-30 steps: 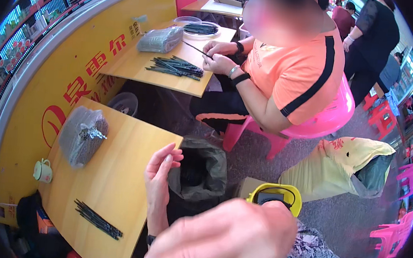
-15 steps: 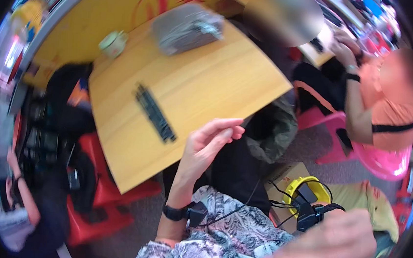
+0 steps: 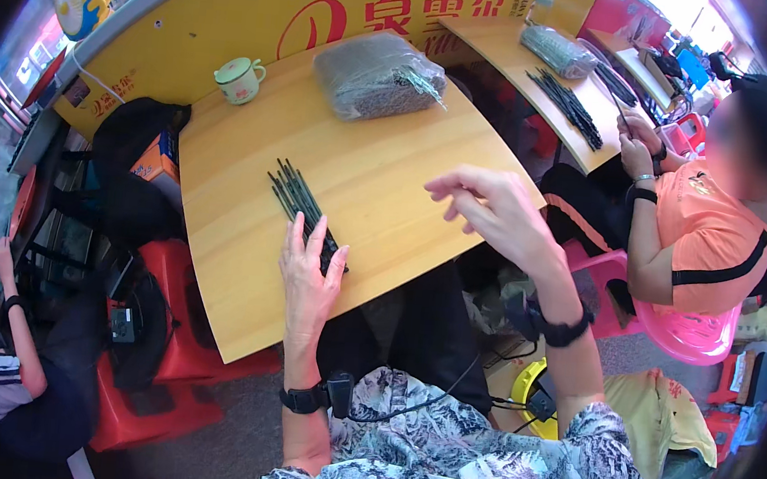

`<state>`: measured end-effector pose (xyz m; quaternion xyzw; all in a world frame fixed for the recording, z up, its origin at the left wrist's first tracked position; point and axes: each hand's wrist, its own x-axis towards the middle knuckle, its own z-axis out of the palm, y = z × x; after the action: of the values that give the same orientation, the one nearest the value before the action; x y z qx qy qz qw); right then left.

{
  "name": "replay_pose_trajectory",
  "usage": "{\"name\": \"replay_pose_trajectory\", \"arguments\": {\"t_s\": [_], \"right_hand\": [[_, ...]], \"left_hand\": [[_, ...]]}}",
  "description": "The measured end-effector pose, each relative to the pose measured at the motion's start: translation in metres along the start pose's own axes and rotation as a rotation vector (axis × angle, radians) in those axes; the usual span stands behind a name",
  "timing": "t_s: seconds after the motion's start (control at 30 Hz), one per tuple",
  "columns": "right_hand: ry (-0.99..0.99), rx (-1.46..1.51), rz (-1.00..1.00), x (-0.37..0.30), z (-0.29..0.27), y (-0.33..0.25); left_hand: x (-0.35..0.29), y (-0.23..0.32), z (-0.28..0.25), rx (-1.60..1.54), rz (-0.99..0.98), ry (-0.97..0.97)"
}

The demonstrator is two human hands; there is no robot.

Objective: Assembling small black plastic components with metal or white strips at a workstation.

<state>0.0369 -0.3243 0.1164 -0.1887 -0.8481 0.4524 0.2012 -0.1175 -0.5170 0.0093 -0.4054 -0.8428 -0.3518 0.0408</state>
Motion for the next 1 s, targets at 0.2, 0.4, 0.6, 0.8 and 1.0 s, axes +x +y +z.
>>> {"name": "replay_pose_trajectory", "arguments": {"t_s": [0.2, 0.4, 0.6, 0.8, 1.0], "right_hand": [[0.015, -0.002, 0.142, 0.049, 0.025, 0.037], [-0.162, -0.164, 0.072, 0.056, 0.088, 0.028], [-0.087, -0.196, 0.112, 0.041, 0.089, 0.042], [0.361, -0.161, 0.281, -0.002, -0.010, 0.057], [0.708, 0.000, 0.437, -0.126, -0.140, 0.040]], "left_hand": [[-0.002, -0.002, 0.003, 0.090, 0.085, -0.018], [-0.002, -0.003, 0.003, -0.040, 0.020, -0.008], [-0.001, -0.003, 0.007, -0.144, 0.046, -0.072], [0.003, 0.004, 0.001, -0.235, 0.004, -0.063], [0.010, 0.011, 0.001, -0.137, 0.089, -0.100]]}}
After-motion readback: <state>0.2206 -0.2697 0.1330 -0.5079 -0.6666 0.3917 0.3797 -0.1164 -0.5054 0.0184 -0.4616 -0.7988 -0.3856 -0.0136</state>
